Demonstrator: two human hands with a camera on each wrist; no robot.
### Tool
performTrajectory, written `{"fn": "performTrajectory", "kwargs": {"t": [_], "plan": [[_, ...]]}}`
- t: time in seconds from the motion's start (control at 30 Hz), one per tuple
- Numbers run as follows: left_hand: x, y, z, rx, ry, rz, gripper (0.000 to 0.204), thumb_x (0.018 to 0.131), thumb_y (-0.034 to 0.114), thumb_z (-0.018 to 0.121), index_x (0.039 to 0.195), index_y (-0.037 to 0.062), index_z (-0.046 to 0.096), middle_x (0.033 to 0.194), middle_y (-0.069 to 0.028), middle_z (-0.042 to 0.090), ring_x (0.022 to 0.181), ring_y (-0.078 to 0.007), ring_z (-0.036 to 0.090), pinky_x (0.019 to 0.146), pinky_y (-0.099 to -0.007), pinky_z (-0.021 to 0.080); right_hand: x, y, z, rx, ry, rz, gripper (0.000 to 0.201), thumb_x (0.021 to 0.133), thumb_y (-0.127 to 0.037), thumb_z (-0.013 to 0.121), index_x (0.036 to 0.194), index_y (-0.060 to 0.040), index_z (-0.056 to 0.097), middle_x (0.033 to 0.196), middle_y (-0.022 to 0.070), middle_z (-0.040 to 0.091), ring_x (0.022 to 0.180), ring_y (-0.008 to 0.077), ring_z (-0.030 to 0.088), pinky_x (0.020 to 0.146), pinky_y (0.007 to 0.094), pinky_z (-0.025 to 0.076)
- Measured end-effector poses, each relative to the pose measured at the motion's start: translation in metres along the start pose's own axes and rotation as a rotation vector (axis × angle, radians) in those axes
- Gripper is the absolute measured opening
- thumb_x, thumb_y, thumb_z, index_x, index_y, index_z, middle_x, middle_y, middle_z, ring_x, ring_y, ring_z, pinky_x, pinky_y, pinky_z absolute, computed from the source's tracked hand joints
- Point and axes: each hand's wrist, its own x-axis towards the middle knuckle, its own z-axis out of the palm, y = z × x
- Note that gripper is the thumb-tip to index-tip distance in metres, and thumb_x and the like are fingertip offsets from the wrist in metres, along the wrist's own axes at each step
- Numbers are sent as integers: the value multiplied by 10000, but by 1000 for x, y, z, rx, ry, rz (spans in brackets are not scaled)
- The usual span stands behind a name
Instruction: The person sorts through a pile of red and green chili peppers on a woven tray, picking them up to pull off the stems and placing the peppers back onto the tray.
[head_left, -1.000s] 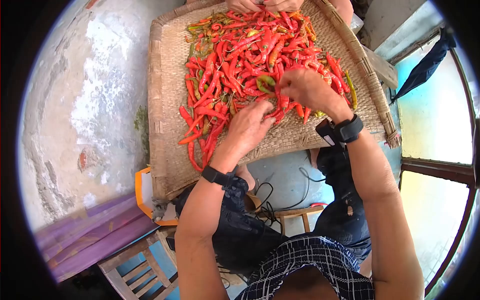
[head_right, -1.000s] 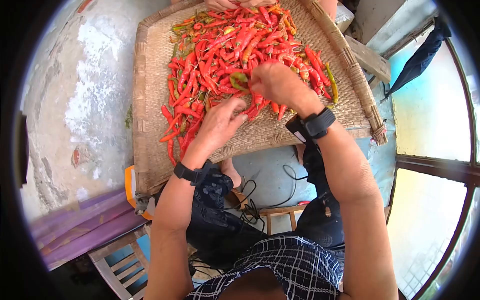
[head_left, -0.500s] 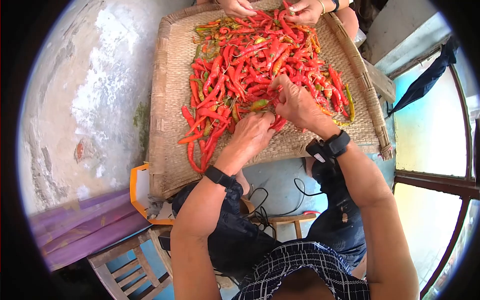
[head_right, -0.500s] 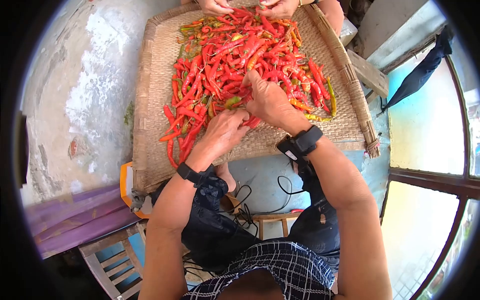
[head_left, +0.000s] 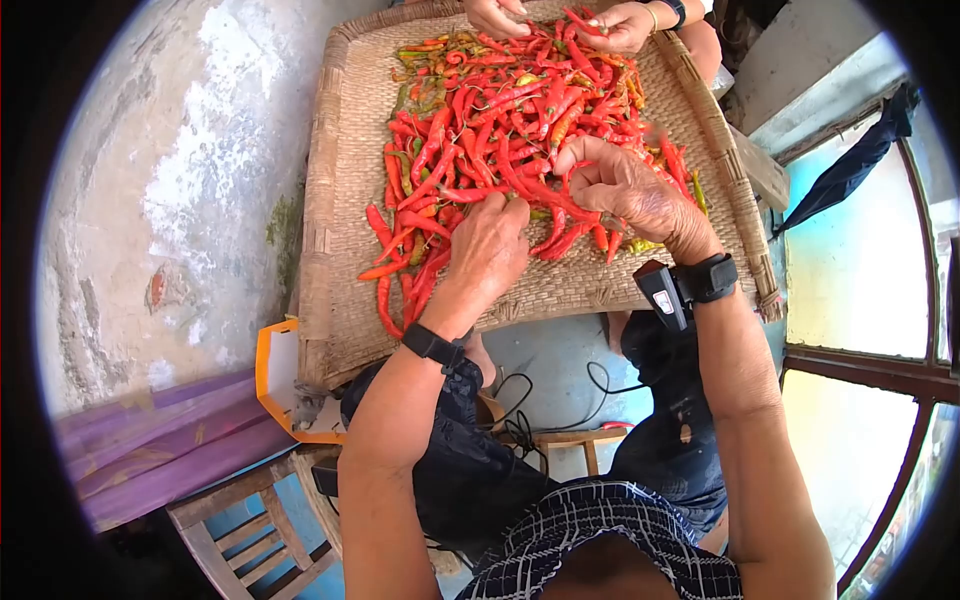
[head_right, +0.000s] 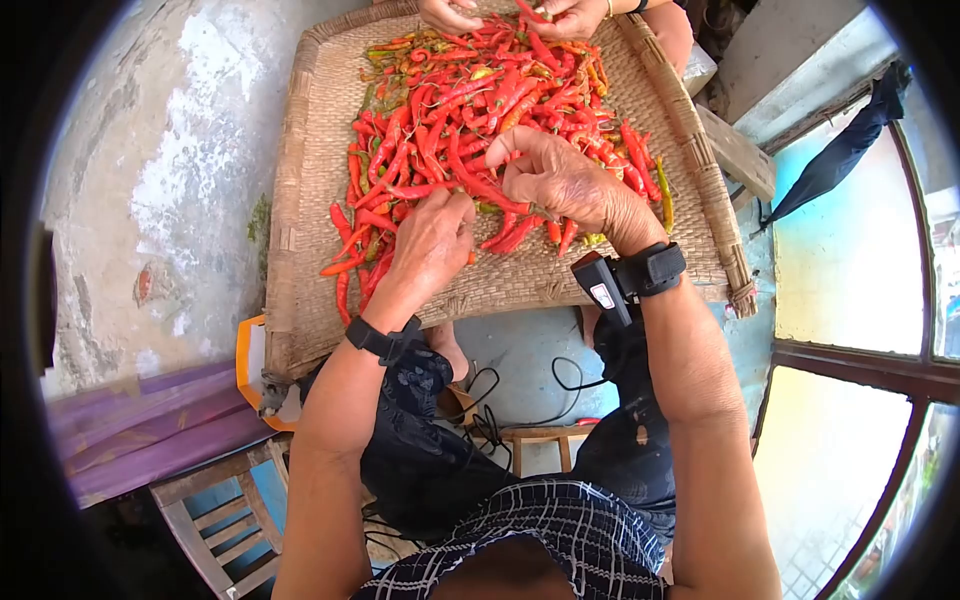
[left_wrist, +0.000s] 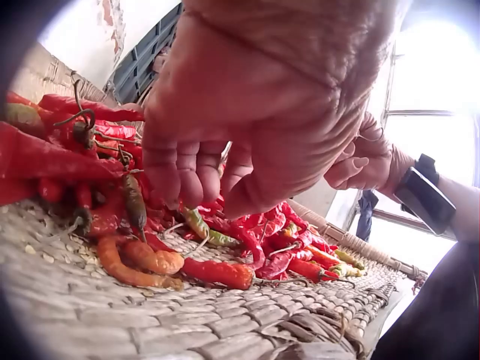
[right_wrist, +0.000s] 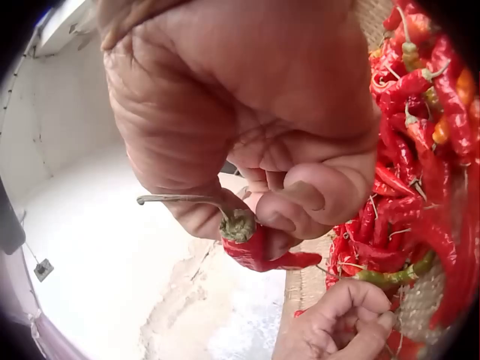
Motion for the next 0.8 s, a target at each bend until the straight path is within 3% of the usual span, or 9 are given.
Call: {"fn": "performTrajectory", "kwargs": {"t": [0.17, 0.23, 0.33, 0.37, 0.43, 0.47, 0.53, 0.7, 0.8], "plan": [[0, -1, 4, -51, 69, -2, 143, 750, 33, 606, 890, 29, 573, 823, -147, 521, 801, -364, 575, 669, -449, 480, 4, 12, -7, 10, -2, -23, 152, 835, -116, 601, 978, -72, 574, 743, -28, 543, 593, 44, 478, 494, 189, 375], [-1, -3, 5, -18, -68, 19, 143, 766, 70, 625, 897, 32, 580, 836, -157, 543, 823, -361, 577, 696, -444, 483, 13, 23, -7, 237, 69, -168, 183, 856, -165, 639, 1006, -79, 580, 801, -2, 588, 607, 63, 513, 510, 189, 403], [-7, -4, 13, -82, -119, 145, 144, 774, 94, 631, 891, 26, 581, 854, -162, 563, 852, -360, 572, 719, -442, 483, 24, 27, -17, 320, 482, -226, 292, 853, -100, 636, 1138, -76, 579, 952, 85, 648, 777, 110, 617, 663, 260, 498], [-6, -3, 17, -86, -117, 149, 144, 774, 94, 631, 891, 26, 581, 854, -162, 563, 852, -360, 572, 719, -442, 483, 24, 29, -18, 315, 486, -226, 292, 853, -100, 636, 1138, -76, 579, 952, 85, 648, 777, 110, 617, 663, 260, 498], [-8, 2, 25, 74, -180, 74, 145, 782, 90, 617, 896, 11, 576, 887, -169, 586, 887, -358, 569, 733, -446, 479, 18, 40, -17, -750, 257, -85, 319, 814, -54, 627, 1130, -94, 610, 987, 141, 642, 832, 196, 638, 705, 305, 507], [-7, 2, 27, 68, -177, 68, 145, 782, 90, 617, 896, 11, 576, 887, -169, 586, 887, -358, 569, 733, -446, 479, 17, 53, -15, -756, 250, -83, 319, 814, -54, 627, 1130, -94, 610, 987, 141, 642, 832, 196, 638, 705, 305, 507], [-6, -1, 23, 73, -218, 105, 130, 791, 72, 595, 889, -5, 560, 896, -176, 593, 899, -366, 570, 726, -457, 480, 18, 76, -1, -967, 102, -384, 275, 777, -67, 615, 1049, -99, 639, 932, 176, 618, 832, 330, 636, 722, 424, 516], [1, -4, 9, -71, -158, 56, 87, 810, 49, 565, 879, 8, 531, 826, -179, 610, 820, -369, 593, 675, -459, 471, 16, 66, 16, -1120, 100, -224, 211, 818, -42, 524, 972, -98, 657, 879, 178, 605, 836, 355, 627, 717, 429, 510], [11, -7, -5, -340, -41, -68, 92, 859, 59, 550, 945, 29, 534, 746, -130, 610, 680, -266, 613, 621, -377, 476, 23, 61, 15, -928, 134, -471, 108, 778, -103, 631, 861, -36, 645, 759, 173, 616, 753, 322, 634, 640, 407, 493]]}}
